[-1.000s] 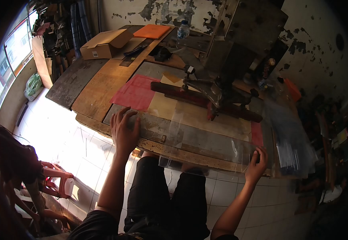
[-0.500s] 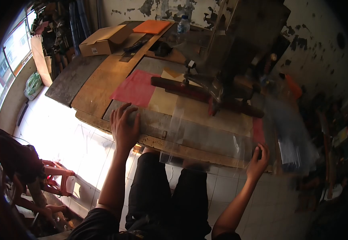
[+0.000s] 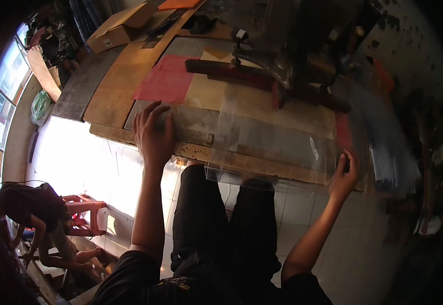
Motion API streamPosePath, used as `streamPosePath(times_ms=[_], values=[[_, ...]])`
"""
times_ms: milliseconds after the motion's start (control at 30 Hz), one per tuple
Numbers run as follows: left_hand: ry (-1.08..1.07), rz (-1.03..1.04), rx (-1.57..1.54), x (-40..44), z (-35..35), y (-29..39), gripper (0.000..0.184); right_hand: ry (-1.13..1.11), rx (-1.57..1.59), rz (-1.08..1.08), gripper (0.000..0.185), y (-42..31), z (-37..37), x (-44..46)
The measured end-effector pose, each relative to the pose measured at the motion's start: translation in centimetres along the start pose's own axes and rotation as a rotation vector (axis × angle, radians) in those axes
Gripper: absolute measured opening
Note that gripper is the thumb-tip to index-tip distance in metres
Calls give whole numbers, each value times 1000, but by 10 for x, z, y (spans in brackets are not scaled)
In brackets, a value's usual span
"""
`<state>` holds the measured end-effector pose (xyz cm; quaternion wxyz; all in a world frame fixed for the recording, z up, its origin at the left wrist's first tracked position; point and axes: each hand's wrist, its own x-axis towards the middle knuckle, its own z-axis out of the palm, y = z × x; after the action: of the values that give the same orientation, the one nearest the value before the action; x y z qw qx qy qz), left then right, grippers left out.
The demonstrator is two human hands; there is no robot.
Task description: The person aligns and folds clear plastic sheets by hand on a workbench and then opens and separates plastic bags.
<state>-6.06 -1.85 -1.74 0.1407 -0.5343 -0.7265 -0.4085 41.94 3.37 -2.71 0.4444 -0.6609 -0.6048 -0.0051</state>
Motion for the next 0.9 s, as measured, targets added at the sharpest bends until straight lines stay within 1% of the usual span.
streamPosePath(times_ms=[67,200,267,400,600,900], values=[[12,3,13,-1,2,-2,21,57,-25,-93,21,2,2,0],[-15,-7,16,-2,3,-3,21,49,-56,-68,21,4,2,0],[3,7,21,-2,4,-4,21,48,-16,-104,21,8,3,2],[-28,-16,7,-1,2,-1,20,50,-44,-76,20,0,2,1],[-14,-12,9,1,3,1,19,54,-37,-99,20,3,4,4],[-16,-61,-48,1,5,5,17,51,-12,-25,20,-8,3,2]])
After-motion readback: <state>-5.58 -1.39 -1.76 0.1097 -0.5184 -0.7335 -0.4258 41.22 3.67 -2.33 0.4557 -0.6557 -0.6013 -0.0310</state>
